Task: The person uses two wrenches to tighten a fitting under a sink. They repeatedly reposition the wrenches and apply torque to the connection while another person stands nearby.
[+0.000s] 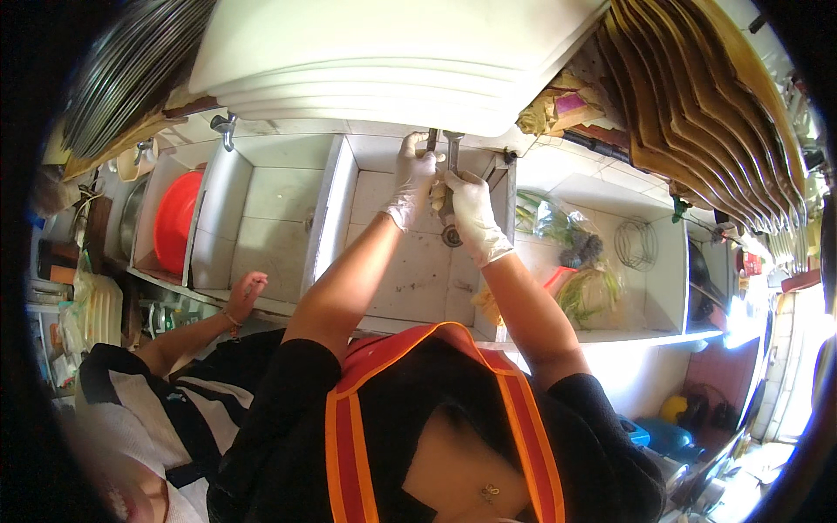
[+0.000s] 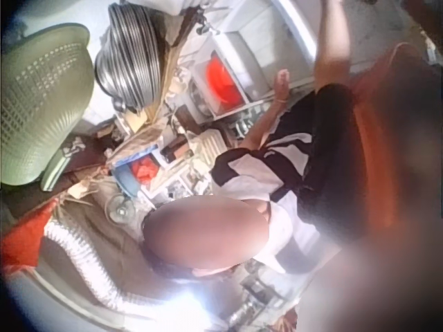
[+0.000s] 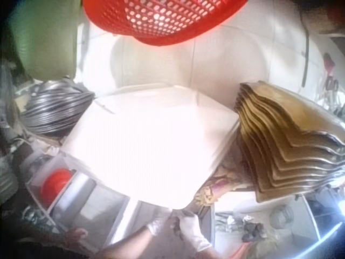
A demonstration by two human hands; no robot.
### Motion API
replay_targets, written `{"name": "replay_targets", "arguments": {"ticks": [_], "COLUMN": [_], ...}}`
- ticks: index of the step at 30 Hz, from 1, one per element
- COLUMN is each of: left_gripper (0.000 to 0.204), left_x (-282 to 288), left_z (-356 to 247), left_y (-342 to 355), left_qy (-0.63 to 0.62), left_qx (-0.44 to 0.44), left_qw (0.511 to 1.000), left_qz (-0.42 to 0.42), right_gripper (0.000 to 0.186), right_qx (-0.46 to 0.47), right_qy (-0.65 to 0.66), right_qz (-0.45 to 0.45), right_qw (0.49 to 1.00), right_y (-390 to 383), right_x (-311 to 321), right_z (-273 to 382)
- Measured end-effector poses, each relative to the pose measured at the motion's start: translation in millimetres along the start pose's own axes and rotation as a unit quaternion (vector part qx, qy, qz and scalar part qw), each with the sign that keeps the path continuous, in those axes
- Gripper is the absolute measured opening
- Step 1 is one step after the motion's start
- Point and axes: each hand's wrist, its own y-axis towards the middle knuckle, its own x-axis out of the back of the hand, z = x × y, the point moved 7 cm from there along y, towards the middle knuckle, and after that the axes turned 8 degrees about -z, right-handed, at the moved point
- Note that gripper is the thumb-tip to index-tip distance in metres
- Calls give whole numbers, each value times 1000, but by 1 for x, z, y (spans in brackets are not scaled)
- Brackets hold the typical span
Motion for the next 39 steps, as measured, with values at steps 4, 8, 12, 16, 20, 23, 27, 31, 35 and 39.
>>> {"name": "replay_targets", "arguments": {"ticks": [4,8,12,16,20,23,27,31,35,39], "left_gripper": [28,16,34,36,31,26,11,8,5,12], "left_x": [1,4,12,18,21,25,26,25,24,25], "left_z": [-4,-7,-7,-4,-9,-16,-24,-25,-25,-15], "left_y": [-11,-17,-6,9,17,20,19,16,18,21], "left_qy": [-64,-133,-51,-26,28,85,63,66,77,116], "left_qx": [72,137,113,75,51,39,41,39,7,9], "left_qw": [995,979,989,994,993,989,989,992,992,990], "left_qz": [28,66,75,73,98,113,124,105,100,84], "right_gripper": [18,18,20,20,18,16,21,20,19,20], "right_qx": [33,18,6,5,4,1,-14,-20,1,21], "right_qy": [25,46,5,8,41,71,50,91,90,66], "right_qz": [14,39,51,23,33,16,-30,-13,5,-46], "right_qw": [999,998,999,1000,999,997,998,996,996,997], "right_y": [-2,-5,-8,-7,-8,-7,-4,-2,-3,-7], "right_x": [-9,-15,-18,-17,-17,-16,-16,-27,-26,-13], "right_z": [9,14,16,18,21,21,17,17,20,8]}}
